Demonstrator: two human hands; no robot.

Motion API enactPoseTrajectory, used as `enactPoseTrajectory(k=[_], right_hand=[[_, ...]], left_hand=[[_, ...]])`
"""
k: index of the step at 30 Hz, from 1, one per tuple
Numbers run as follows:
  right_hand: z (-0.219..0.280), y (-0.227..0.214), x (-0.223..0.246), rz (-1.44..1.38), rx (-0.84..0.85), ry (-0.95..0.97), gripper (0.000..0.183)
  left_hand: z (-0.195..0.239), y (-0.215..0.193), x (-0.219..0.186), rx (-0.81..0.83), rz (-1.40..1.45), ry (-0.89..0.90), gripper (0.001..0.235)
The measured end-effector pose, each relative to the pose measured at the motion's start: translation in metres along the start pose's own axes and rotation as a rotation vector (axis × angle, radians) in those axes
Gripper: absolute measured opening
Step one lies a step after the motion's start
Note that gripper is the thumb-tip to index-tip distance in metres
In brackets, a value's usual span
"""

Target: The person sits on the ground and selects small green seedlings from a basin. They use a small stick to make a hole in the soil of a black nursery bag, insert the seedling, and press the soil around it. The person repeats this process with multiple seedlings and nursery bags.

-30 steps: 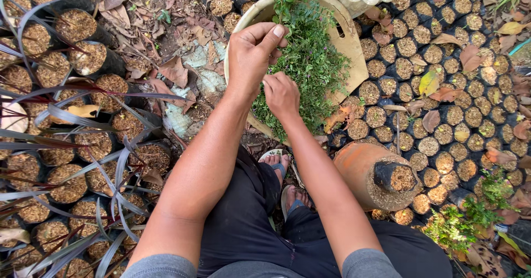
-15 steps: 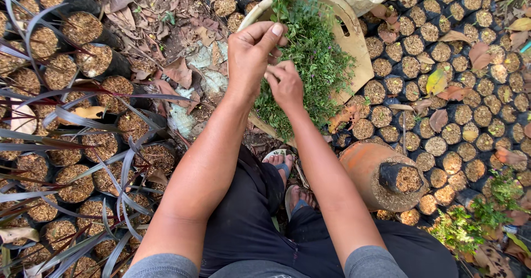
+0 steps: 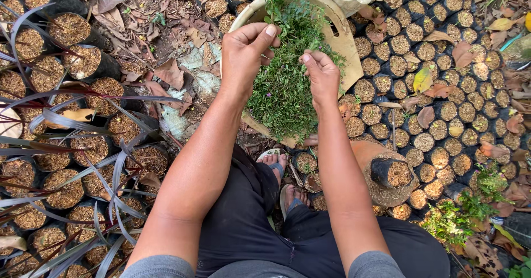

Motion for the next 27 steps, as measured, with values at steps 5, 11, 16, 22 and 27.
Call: enactPoseTrajectory(k=[5, 11, 16, 22, 27], right_hand=[[0.005, -0.017, 0.003, 0.255, -0.044, -0.088, 0.025], [0.015, -0.022, 0.009, -0.101, -0.045, 0.086, 0.025], [0.030, -0.004, 0.057, -0.379, 0.087, -0.007, 0.022], [0.051, 0.020, 0.117, -0.411, 0.183, -0.091, 0.014], [0.054, 0.032, 0.140, -0.352, 0.184, -0.156, 0.014]], left_hand=[[0.001, 0.002, 0.001, 0.002, -0.034, -0.031, 0.020], [-0.001, 0.008, 0.008, 0.079, 0.015, -0.050, 0.018], [0.000, 0.015, 0.016, 0.164, -0.022, -0.138, 0.018], [0.003, 0.024, 0.021, 0.272, 0.043, -0.324, 0.021], [0.008, 0.032, 0.024, 0.364, 0.154, -0.420, 0.024]])
Point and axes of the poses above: each hand's wrist, its own z-axis away from the middle knuckle, its own y-axis out of the palm, x = y × z, the point moved 6 cm from there along -z, towards the middle knuckle, and after that the axes turned 10 degrees about x, right-handed, at the moved point
